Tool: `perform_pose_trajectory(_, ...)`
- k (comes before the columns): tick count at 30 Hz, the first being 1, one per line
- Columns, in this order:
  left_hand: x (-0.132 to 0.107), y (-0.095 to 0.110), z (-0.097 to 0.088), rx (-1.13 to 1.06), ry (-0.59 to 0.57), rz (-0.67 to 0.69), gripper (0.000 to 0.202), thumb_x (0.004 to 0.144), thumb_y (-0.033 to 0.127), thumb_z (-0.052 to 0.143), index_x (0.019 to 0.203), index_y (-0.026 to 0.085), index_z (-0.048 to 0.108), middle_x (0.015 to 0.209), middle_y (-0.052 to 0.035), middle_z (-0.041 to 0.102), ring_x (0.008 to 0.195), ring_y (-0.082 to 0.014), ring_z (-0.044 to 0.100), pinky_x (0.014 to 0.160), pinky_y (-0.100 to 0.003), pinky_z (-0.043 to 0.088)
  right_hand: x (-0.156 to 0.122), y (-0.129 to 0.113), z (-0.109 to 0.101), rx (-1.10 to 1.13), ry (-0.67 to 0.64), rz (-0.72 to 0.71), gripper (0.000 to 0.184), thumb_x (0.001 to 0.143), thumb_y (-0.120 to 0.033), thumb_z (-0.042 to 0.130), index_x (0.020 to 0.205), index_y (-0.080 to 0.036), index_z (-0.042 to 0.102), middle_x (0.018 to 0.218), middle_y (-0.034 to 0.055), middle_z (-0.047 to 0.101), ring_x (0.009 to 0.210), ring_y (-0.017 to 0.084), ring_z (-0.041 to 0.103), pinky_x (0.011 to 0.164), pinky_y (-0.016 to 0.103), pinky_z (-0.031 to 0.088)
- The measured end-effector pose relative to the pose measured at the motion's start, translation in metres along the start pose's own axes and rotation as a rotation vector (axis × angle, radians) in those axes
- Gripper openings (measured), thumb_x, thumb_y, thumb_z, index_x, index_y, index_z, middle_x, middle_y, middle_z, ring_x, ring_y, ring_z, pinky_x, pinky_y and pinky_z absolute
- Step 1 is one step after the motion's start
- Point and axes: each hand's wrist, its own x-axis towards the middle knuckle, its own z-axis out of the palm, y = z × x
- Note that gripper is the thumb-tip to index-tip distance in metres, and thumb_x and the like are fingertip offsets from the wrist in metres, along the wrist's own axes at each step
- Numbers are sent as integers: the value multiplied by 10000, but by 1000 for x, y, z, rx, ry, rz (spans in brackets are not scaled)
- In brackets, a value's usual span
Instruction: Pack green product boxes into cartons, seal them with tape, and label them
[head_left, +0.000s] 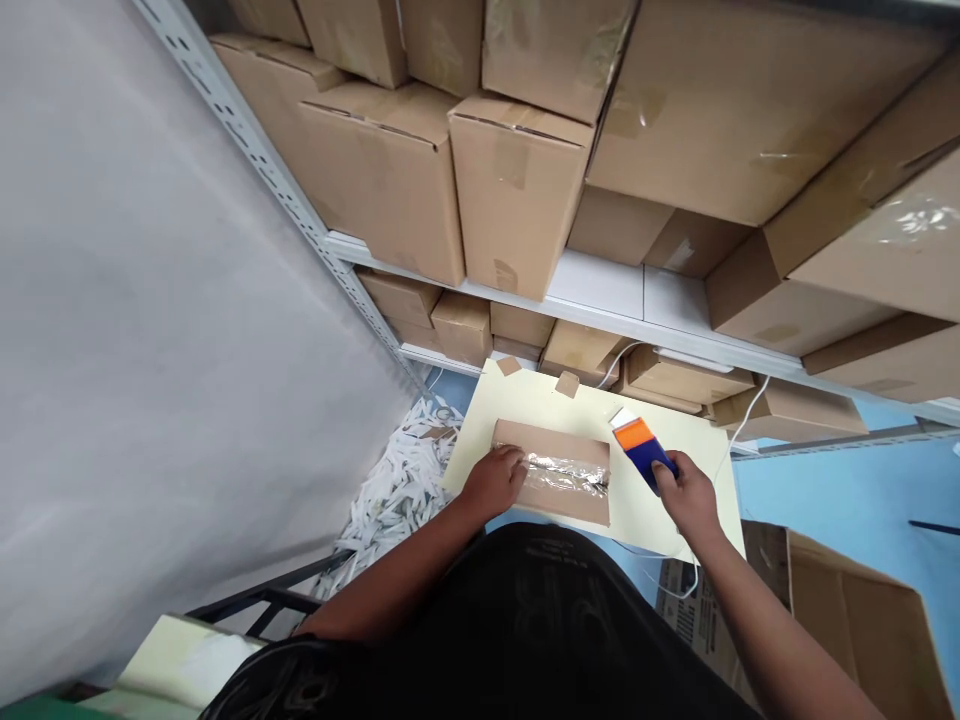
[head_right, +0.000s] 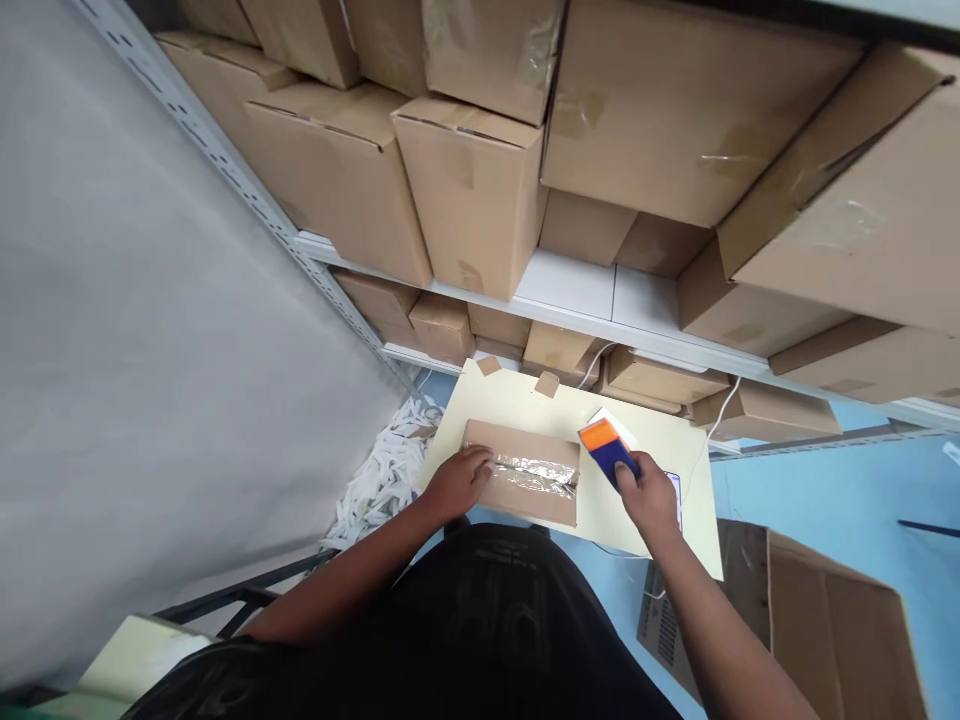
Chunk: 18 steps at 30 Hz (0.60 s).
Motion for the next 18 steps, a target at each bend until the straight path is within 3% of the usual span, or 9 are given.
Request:
perform_pose_trajectory(3,4,4,-9,-159,15,-96,433,1048,446,375,1021,201,731,1055,-93,750,1034,-263,680,954,-394,512,-14,-60,-7,103,-173,-194,327,910,-509,508,927,-242,697,750,42,726,687,242,642,633,327,442)
perform_pose_trajectory(6,8,3,-14,-416,46,-194,501,1039,540,362,964,200,723,976,-73,754,959,-251,677,886,-367,512,-23,-113,14,107,-314,-334,297,890,-471,511,827,-251,700,737,27,724,711,235,650,658,317,445)
perform_pose_trajectory(8,9,0,-15,-613,54,-247,486,1002,580,432,935,192,717,910,-53,741,899,-232,668,825,-339,513,-25,-135,31,87,-346,-374,294,890,-458,511,804,-252,703,725,22,721,711,229,655,662,308,439)
perform_pose_trajectory(13,6,-7,-8,-1069,84,-411,446,856,613,643,883,170,691,722,2,644,649,-148,573,604,-259,452,-24,-152,50,64,-338,-402,304,896,-445,490,758,-254,683,719,25,712,715,229,656,662,301,427)
perform_pose_trajectory(18,2,-7,-4,-1241,116,-552,343,727,449,815,849,157,683,717,12,640,608,-97,544,602,-224,437,-21,-157,53,54,-328,-422,319,901,-456,485,721,-250,649,691,25,693,692,224,640,647,302,405)
